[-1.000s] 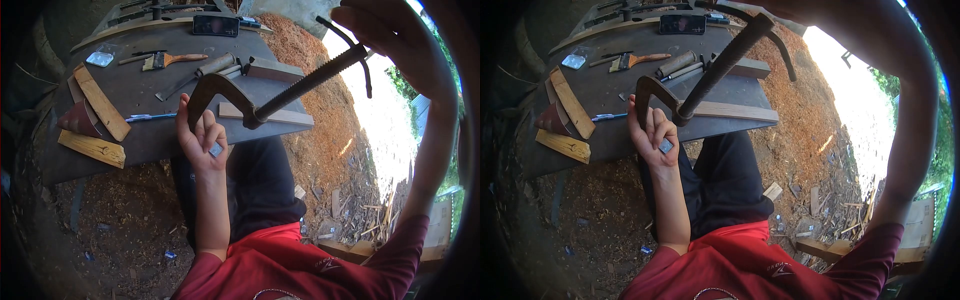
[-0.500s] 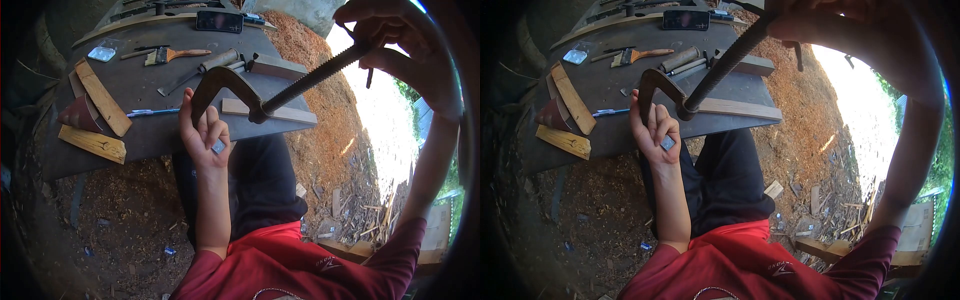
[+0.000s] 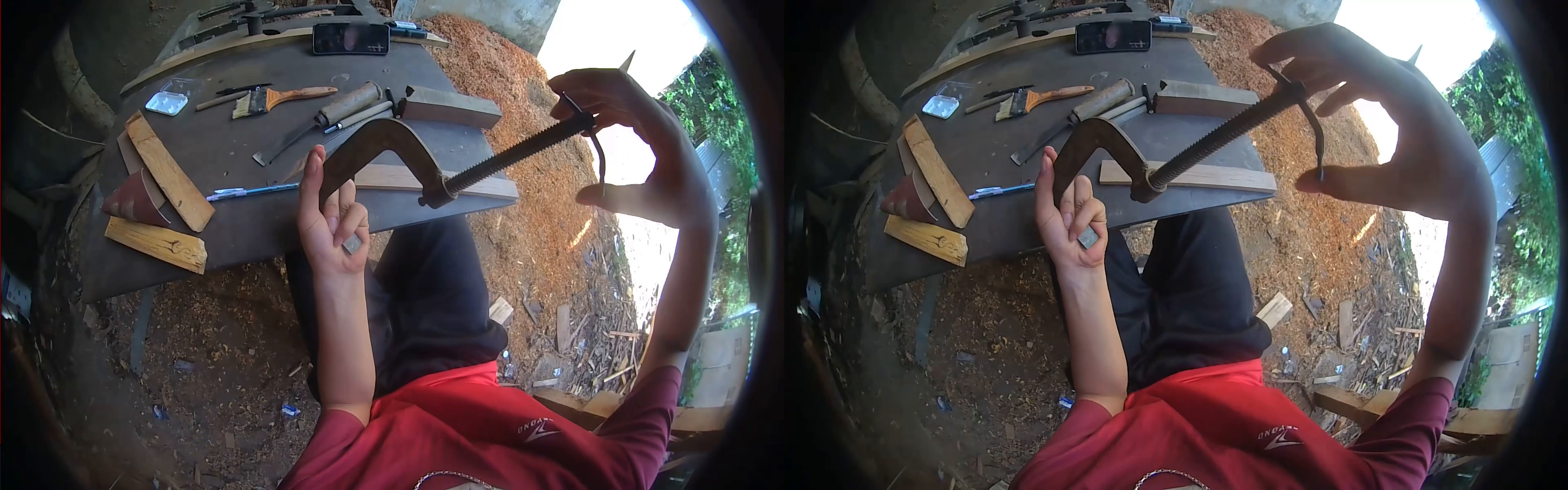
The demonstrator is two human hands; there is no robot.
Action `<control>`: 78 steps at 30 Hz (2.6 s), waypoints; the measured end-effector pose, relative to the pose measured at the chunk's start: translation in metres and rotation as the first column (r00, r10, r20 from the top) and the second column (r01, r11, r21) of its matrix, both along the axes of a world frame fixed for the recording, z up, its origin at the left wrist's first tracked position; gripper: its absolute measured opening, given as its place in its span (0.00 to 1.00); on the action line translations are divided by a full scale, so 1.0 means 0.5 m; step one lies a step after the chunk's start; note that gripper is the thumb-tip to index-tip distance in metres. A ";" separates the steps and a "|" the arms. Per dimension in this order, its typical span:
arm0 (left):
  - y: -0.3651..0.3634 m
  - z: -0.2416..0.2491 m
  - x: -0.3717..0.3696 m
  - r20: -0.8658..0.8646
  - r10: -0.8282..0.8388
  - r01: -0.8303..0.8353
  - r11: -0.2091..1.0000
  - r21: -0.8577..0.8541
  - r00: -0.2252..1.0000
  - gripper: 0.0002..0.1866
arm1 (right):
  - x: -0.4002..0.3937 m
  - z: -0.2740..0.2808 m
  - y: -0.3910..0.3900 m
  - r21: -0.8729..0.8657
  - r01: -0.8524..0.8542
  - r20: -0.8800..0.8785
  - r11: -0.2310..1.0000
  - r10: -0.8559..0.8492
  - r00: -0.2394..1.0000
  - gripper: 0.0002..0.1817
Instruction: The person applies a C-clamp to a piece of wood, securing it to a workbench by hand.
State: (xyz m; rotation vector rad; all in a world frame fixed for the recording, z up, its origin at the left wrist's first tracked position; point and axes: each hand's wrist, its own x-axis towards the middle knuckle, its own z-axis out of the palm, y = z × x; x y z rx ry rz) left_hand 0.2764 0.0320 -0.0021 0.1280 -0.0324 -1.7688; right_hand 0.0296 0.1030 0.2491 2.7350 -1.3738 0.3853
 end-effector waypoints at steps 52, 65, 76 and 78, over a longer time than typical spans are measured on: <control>-0.154 0.057 -0.409 0.684 0.682 0.922 0.385 -0.037 -0.258 0.28 | -0.297 -0.646 0.118 0.462 0.048 0.870 0.885 -0.442 -0.217 0.36; -0.149 0.058 -0.410 0.666 0.706 0.936 0.351 -0.035 -0.240 0.29 | -0.283 -0.691 0.110 0.365 -0.019 0.837 0.931 -0.337 -0.430 0.18; -0.153 0.045 -0.407 0.682 0.703 0.942 0.331 -0.062 -0.203 0.28 | -0.267 -0.704 0.126 0.461 0.484 0.866 0.744 -0.496 -0.062 0.09; -0.154 0.044 -0.407 0.683 0.703 0.940 0.334 -0.071 -0.198 0.28 | -0.275 -0.715 0.146 0.465 0.480 0.853 0.744 -0.521 -0.018 0.08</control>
